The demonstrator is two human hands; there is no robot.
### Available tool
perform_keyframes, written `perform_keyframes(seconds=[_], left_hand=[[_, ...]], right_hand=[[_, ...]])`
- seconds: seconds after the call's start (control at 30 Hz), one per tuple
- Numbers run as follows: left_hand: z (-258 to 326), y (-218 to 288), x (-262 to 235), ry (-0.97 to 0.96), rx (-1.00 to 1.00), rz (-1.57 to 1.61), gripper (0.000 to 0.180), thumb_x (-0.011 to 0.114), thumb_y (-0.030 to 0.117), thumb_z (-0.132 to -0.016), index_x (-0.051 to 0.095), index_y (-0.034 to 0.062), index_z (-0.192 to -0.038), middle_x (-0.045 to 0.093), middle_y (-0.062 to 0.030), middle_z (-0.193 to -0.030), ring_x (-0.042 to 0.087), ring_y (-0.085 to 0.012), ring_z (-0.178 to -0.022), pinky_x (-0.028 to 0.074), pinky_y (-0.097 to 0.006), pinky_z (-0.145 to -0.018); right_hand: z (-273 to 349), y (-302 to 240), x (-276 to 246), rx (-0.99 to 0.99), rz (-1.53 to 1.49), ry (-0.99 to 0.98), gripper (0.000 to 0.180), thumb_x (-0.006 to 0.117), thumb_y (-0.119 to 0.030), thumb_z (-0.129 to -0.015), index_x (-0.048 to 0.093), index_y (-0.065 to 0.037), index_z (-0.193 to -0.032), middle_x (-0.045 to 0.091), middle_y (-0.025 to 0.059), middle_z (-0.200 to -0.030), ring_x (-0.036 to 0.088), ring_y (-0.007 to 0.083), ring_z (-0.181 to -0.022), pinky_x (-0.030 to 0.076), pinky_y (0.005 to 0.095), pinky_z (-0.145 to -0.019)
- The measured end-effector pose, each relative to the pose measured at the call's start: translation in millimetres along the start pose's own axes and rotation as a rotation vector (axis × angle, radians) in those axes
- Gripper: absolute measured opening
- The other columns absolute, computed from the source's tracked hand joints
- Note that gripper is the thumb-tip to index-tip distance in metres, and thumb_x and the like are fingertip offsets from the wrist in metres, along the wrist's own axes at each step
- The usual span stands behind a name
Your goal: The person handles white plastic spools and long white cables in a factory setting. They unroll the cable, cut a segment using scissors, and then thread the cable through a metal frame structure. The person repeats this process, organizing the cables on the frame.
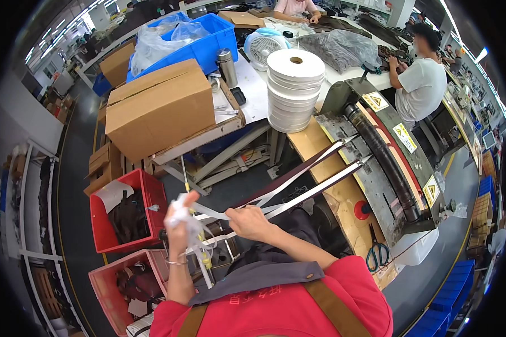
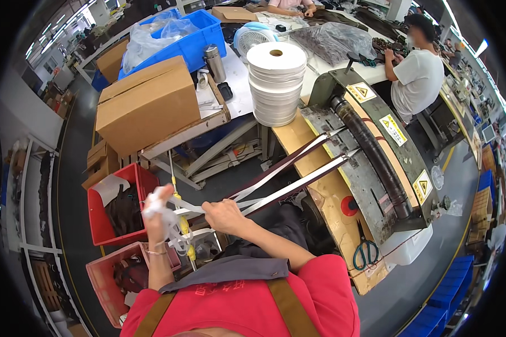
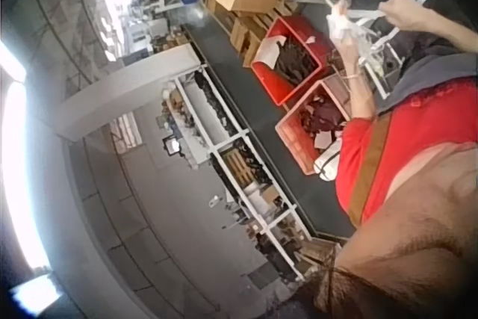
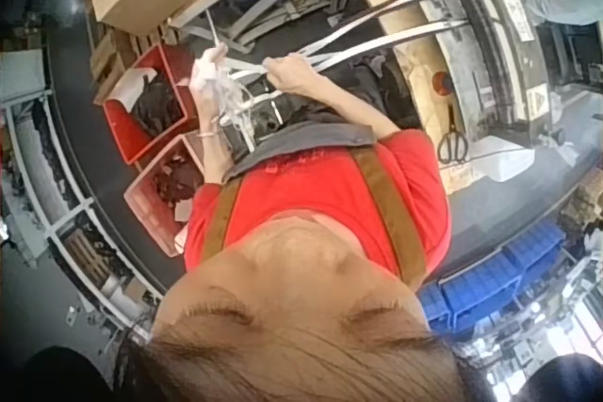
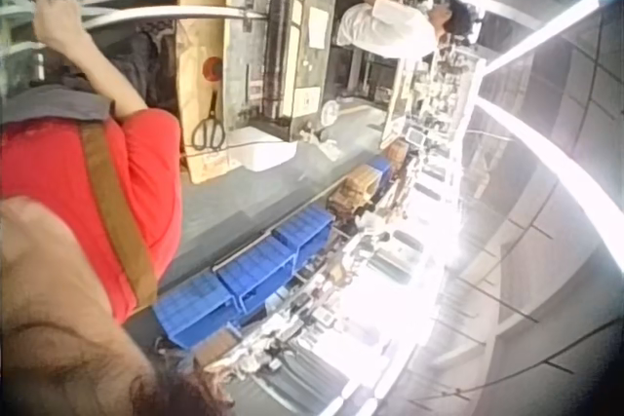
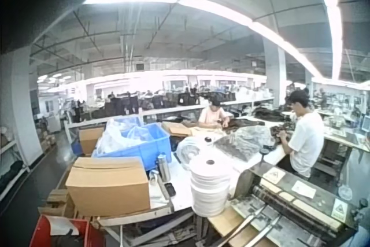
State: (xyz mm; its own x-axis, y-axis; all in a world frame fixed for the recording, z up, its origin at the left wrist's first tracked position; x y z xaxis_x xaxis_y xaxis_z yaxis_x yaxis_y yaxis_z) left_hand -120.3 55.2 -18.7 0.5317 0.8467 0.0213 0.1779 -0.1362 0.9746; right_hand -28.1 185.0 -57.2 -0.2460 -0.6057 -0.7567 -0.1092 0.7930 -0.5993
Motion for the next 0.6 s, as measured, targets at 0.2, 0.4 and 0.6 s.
perform_keyframes(seconds=[0.2,0.4,0.6], left_hand=[[42.7,-92.8,44.1,-0.479,-0.56,0.043,0.021,0.047,0.016,-0.082,0.057,-0.0016,-0.085,0.055,-0.0054,-0.068,0.051,-0.0118,-0.056,0.041,-0.026,-0.049],[63.6,-68.8,41.1,-0.534,-0.586,0.874,0.04,0.062,0.03,-0.073,0.054,-0.0035,-0.093,0.057,-0.0097,-0.061,0.055,-0.0165,-0.053,0.046,-0.029,-0.051],[29.0,-37.8,5.5,-0.124,-0.432,1.08,0.044,0.055,0.021,-0.072,0.047,-0.0043,-0.107,0.05,-0.0222,-0.114,0.053,-0.0313,-0.103,0.043,-0.04,-0.088]], right_hand=[[-7.7,-16.3,-18.9,-0.113,-0.086,0.109,0.015,0.052,-0.005,-0.067,0.048,-0.005,-0.082,0.058,0.0103,-0.063,0.058,0.0295,-0.058,0.041,0.0381,-0.056],[-1.9,11.0,0.5,-0.113,-0.029,0.166,0.025,0.055,-0.003,-0.064,0.052,-0.006,-0.09,0.059,0.0106,-0.069,0.058,0.0284,-0.067,0.043,0.0384,-0.063],[2.8,16.9,5.9,-0.083,0.003,0.143,0.023,0.055,-0.009,-0.069,0.054,-0.007,-0.092,0.059,0.0122,-0.07,0.057,0.0302,-0.067,0.044,0.0416,-0.065]])
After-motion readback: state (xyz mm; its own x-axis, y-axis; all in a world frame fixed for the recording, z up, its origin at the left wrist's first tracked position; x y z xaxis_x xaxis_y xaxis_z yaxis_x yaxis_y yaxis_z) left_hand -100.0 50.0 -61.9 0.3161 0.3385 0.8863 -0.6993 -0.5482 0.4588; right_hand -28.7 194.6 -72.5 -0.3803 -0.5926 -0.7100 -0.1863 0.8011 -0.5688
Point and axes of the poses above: each hand's wrist, its own z-axis away from the middle knuckle, its own x-axis out of the palm, y = z × x, the point moved 8 cm from there along -z, towards the middle knuckle
